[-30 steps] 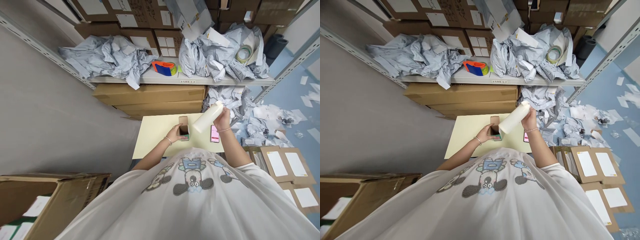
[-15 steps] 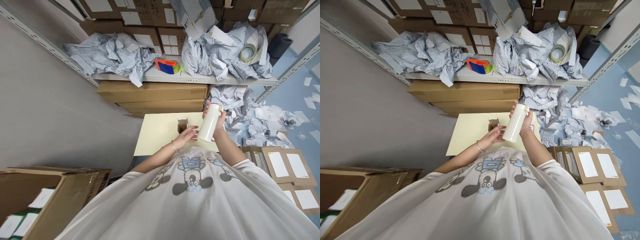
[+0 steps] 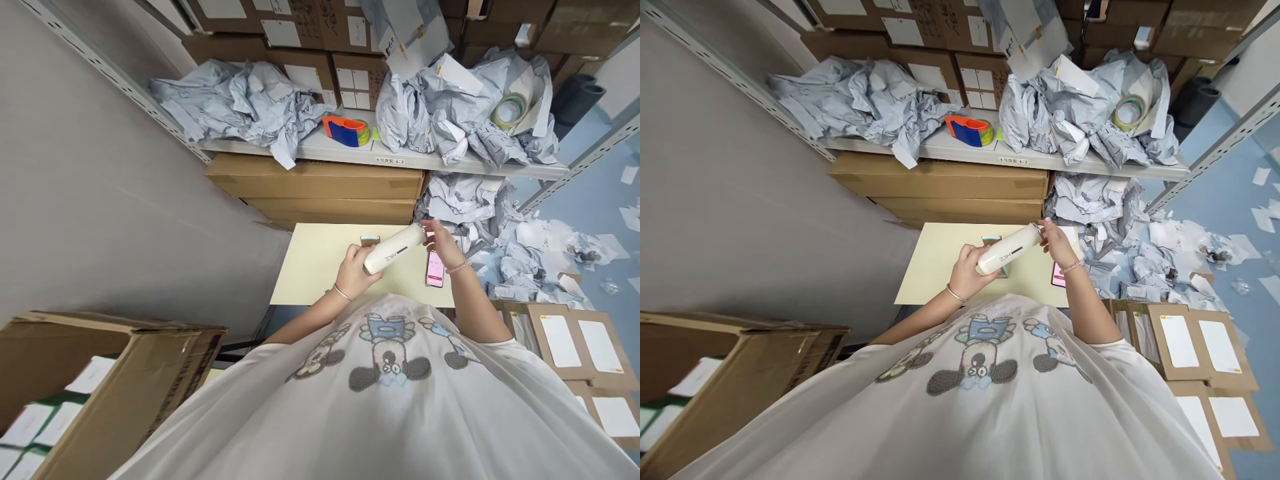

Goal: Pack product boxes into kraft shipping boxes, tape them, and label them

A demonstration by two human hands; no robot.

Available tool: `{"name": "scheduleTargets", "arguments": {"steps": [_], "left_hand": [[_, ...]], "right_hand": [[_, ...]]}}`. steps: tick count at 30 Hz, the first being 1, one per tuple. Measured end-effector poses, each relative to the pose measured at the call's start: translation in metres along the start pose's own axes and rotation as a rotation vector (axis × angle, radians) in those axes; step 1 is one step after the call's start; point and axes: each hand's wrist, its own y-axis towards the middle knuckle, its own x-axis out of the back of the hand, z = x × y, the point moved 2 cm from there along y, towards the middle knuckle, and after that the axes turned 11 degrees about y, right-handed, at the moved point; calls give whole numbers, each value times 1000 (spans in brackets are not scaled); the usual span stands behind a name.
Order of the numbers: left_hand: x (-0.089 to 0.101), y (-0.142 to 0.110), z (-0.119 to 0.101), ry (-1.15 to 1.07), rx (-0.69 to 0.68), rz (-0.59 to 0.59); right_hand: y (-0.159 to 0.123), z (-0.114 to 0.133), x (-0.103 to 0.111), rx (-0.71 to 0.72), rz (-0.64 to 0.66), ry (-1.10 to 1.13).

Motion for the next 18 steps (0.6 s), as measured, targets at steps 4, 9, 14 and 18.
{"name": "scheduleTargets", "arguments": {"steps": [4, 9, 14, 18], "left_hand": [[-5, -8, 15, 159, -96, 3], [-14, -13, 37, 138, -180, 42], [-32, -10, 70, -19, 39, -83], [-55, -2, 97, -33, 435, -61]], "right_hand": [[-8, 1, -8, -100, 76, -81], [-14, 4, -9, -132, 184, 36], [-16, 8, -16, 100, 61, -112], [-19, 5, -38, 333, 29, -282]]}}
